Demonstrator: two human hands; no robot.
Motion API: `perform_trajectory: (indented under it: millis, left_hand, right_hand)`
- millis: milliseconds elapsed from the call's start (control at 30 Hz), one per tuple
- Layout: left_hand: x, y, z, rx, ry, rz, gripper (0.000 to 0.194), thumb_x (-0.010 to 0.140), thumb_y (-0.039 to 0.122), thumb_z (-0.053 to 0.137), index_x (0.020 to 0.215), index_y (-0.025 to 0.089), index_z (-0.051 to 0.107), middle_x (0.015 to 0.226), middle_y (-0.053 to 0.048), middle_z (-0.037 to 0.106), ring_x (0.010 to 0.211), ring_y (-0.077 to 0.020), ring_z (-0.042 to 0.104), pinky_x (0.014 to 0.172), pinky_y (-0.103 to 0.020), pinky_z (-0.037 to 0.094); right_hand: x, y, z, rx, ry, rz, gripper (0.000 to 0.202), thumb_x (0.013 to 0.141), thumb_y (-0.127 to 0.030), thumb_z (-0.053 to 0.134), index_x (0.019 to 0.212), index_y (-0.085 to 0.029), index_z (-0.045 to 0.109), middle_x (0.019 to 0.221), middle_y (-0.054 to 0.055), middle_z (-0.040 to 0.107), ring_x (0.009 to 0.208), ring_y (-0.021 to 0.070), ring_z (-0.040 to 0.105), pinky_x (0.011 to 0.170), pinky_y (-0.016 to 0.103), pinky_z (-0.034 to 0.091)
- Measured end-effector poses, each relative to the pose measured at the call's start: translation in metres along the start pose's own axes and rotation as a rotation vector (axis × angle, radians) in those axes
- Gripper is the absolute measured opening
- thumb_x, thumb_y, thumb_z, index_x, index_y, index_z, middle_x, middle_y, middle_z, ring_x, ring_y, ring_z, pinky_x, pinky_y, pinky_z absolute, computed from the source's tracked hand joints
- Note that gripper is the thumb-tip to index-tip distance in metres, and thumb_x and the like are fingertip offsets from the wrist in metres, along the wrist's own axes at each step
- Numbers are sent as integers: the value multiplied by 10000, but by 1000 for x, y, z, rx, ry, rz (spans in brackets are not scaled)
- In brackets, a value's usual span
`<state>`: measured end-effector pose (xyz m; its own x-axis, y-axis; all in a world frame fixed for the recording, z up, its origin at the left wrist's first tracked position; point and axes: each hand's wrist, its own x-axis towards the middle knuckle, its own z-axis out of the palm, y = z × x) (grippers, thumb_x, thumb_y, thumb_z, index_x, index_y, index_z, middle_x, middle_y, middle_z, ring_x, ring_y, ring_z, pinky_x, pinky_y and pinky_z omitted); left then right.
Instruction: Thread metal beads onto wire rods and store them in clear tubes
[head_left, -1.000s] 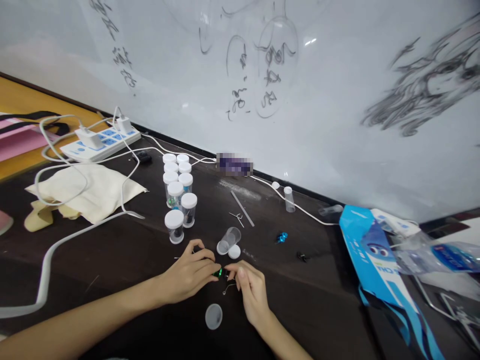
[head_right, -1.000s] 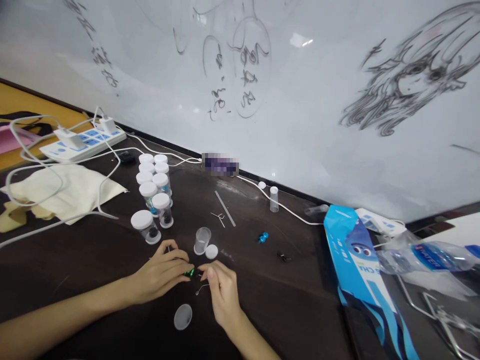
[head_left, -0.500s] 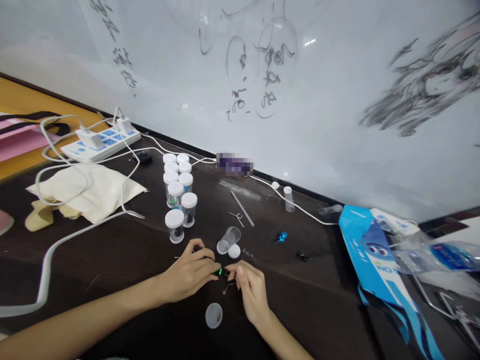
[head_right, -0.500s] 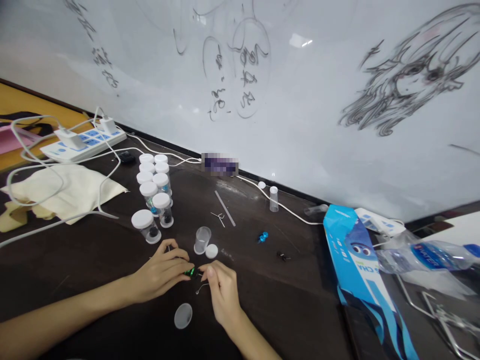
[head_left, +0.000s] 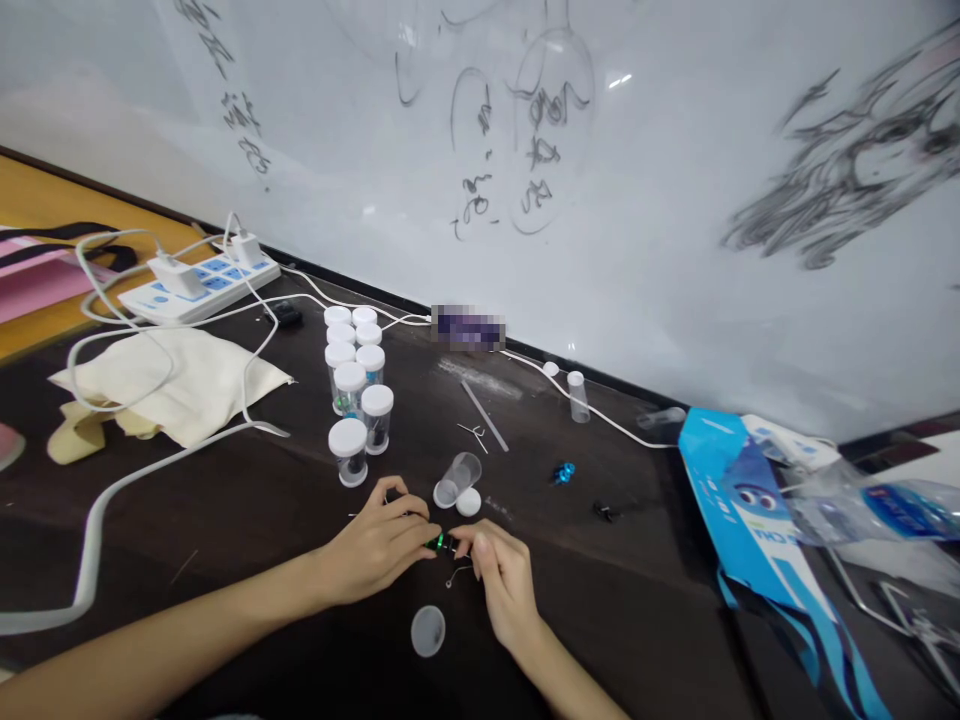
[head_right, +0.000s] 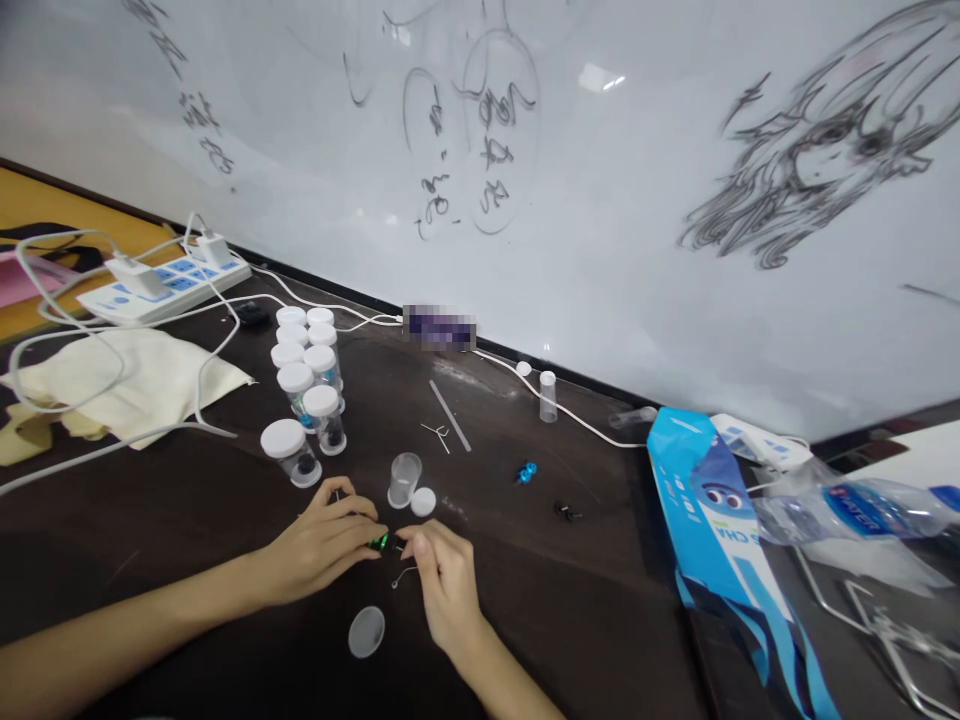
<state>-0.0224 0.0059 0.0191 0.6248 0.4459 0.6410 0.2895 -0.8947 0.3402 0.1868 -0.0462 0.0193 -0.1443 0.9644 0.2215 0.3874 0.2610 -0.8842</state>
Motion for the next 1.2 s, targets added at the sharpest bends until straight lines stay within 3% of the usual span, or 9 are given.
perform_trajectory:
  millis: [100,233,400,533,700,833,967,1200]
  left_hand:
    - [1,1,-1,1,-17,-4,128,952,156,535,1059,132,601,854,-47,738,871,-198,623,894,-419,326]
    - [2,1,-1,11,-5,4,122,949,153,538,1053,130,598,844,-44,738,862,-200,628,888,-419,327]
    - [0,1,0,7,4,12,122,934,146,565,1048,120,599,843,-40,734,863,-198,632,881,-416,338]
    - [0,0,0,2,3,2,125,941,153,557,1055,118,596,849,-46,737,875,-203,627,886,-423,332]
    - [1,0,-1,18,-3,9,125,946,159,546,1054,127,600,844,-43,734,870,-195,630,890,-416,342]
    - [0,1,-1,25,-6,-1,129,949,171,540,1055,134,603,845,-48,732,873,-193,629,897,-413,351]
    - [0,1,-1,14,0,9,126,945,159,547,1054,129,601,843,-43,734,867,-194,632,889,-414,341]
    - [1,1,-2,-2,-9,2,123,957,159,530,1055,125,597,846,-44,737,870,-207,628,886,-423,326]
  right_hand:
    - [0,-1,0,1,-4,-2,419,1024,-344,369,864,-186,723,743,47,656,679,177,610,682,297,472]
    - [0,-1,0,0,4,2,392,1027,-341,360,1002,-188,720,751,46,659,682,180,610,678,299,473]
    - [0,0,0,1,-6,3,435,1024,-331,369,794,-186,709,726,43,659,660,170,607,683,294,474]
    - [0,0,0,-4,1,4,414,1026,-325,362,835,-185,702,739,46,661,671,173,608,698,301,475]
    - [0,-1,0,-6,1,-3,455,1024,-344,368,746,-187,693,717,48,661,658,174,611,675,296,480]
    - [0,-1,1,-8,15,-4,447,1027,-360,356,816,-184,708,730,52,671,661,177,617,660,297,486]
    - [0,-1,1,-8,7,-6,475,1021,-367,367,723,-186,689,695,49,661,650,177,612,663,296,479]
    - [0,0,0,-1,9,4,411,1023,-332,365,810,-186,685,736,45,661,672,175,613,680,291,466]
